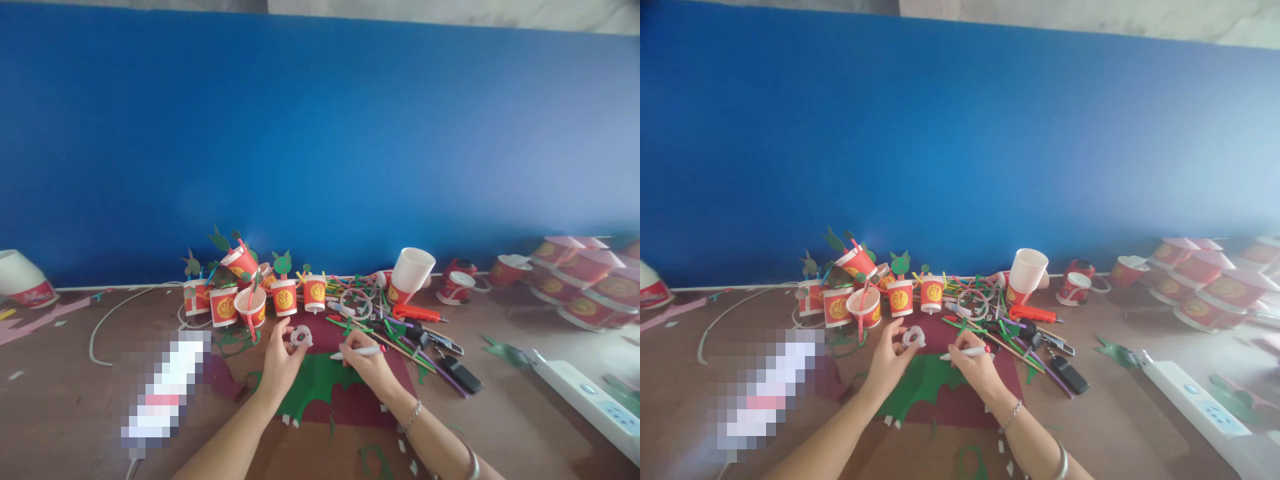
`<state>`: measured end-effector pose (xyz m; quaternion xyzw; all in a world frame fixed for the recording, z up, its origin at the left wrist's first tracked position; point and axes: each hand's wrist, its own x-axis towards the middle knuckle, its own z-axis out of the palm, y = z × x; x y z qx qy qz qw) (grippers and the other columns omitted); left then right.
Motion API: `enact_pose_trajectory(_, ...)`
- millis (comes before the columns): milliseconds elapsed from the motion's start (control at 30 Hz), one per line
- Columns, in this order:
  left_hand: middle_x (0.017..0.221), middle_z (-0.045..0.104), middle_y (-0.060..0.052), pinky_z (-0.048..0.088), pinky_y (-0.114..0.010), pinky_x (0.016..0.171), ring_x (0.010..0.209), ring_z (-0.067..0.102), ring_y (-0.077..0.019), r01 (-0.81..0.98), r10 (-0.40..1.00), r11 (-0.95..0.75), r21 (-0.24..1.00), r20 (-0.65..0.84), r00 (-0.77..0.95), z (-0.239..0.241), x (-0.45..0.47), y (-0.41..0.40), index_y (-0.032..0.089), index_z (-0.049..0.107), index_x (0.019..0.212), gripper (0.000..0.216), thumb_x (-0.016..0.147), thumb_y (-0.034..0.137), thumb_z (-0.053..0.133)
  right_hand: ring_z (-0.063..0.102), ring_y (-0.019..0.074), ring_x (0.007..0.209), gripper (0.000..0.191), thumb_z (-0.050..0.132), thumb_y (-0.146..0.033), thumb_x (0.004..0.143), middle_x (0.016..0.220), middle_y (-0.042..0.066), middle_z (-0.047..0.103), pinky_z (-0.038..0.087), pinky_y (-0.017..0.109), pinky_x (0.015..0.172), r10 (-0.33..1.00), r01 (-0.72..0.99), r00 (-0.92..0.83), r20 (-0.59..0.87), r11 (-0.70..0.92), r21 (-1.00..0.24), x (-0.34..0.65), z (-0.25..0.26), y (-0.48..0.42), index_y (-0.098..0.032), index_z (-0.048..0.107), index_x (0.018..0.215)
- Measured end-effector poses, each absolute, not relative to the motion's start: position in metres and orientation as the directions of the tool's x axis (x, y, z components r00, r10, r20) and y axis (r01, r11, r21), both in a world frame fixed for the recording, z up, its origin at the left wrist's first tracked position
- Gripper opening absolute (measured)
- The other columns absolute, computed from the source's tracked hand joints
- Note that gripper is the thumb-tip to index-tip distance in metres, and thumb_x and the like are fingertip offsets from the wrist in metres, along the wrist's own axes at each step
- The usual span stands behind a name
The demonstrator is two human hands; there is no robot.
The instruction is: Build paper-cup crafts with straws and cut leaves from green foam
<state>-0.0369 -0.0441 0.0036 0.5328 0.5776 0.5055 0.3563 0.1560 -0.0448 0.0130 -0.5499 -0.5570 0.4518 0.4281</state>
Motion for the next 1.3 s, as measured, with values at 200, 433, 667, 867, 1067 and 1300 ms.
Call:
enact_pose_trajectory(200, 0.097, 0.057, -0.005, 0.047, -0.025, 0.047, 0.048, 0.05, -0.007, 0.265, 0.97, -0.113, 0.957, 0.164, -0.178, 0.001, -0.037, -0.043, 0.017, 0.044, 0.119, 0.054, 0.071, 0.036, 0.063, 0.052, 0.0128, 0.044, 0.026, 0.057, -0.032, 0.074, 0.042, -0.004, 0.055, 0.034, 0.021, 0.045, 0.999, 0.287, 0.025, -0.033, -0.039, -0.957, 0.156, 0.001, -0.039, -0.022, 0.039, 0.057)
enact_pose_trajectory(433, 0.102, 0.056, -0.007, 0.049, -0.026, 0.054, 0.056, 0.054, -0.0094, 0.319, 0.97, -0.121, 0.94, 0.18, -0.162, -0.003, -0.038, -0.043, 0.018, 0.045, 0.119, 0.052, 0.071, 0.029, 0.062, 0.054, 0.0131, 0.043, 0.027, 0.058, -0.034, 0.071, 0.042, -0.003, 0.057, 0.031, 0.02, 0.042, 0.999, 0.316, 0.009, -0.032, -0.033, -0.948, 0.154, 0.005, -0.041, -0.022, 0.039, 0.056)
enact_pose_trajectory(667, 0.103, 0.057, -0.007, 0.049, -0.027, 0.055, 0.053, 0.054, -0.0088, 0.324, 0.974, -0.109, 0.94, 0.167, -0.156, -0.003, -0.038, -0.043, 0.017, 0.046, 0.118, 0.051, 0.072, 0.032, 0.061, 0.052, 0.0118, 0.041, 0.027, 0.057, -0.034, 0.071, 0.042, -0.003, 0.057, 0.031, 0.02, 0.041, 0.999, 0.32, 0.006, -0.036, -0.036, -0.947, 0.153, 0.009, -0.042, -0.022, 0.04, 0.054)
enact_pose_trajectory(867, 0.105, 0.056, -0.01, 0.049, -0.028, 0.054, 0.054, 0.055, -0.0101, 0.349, 0.973, -0.116, 0.93, 0.177, -0.15, -0.005, -0.038, -0.043, 0.015, 0.045, 0.119, 0.052, 0.073, 0.032, 0.061, 0.052, 0.0115, 0.041, 0.024, 0.055, -0.031, 0.071, 0.042, -0.004, 0.056, 0.032, 0.02, 0.043, 0.999, 0.338, -0.006, -0.037, -0.033, -0.941, 0.154, 0.008, -0.042, -0.022, 0.04, 0.054)
enact_pose_trajectory(1067, 0.103, 0.058, -0.008, 0.049, -0.026, 0.052, 0.055, 0.056, -0.01, 0.328, 0.971, -0.12, 0.937, 0.179, -0.157, -0.004, -0.038, -0.043, 0.018, 0.047, 0.118, 0.051, 0.072, 0.033, 0.062, 0.053, 0.0122, 0.043, 0.024, 0.054, -0.031, 0.071, 0.041, -0.004, 0.055, 0.033, 0.02, 0.044, 1.0, 0.348, -0.004, -0.019, -0.016, -0.937, 0.154, 0.006, -0.042, -0.022, 0.04, 0.054)
enact_pose_trajectory(1300, 0.103, 0.057, -0.008, 0.049, -0.026, 0.054, 0.055, 0.055, -0.0097, 0.342, 0.971, -0.126, 0.931, 0.186, -0.149, -0.005, -0.037, -0.043, 0.017, 0.045, 0.118, 0.051, 0.072, 0.034, 0.06, 0.051, 0.0122, 0.042, 0.025, 0.054, -0.032, 0.071, 0.042, -0.004, 0.056, 0.032, 0.021, 0.043, 1.0, 0.347, 0.001, -0.014, -0.013, -0.938, 0.152, 0.007, -0.042, -0.022, 0.04, 0.053)
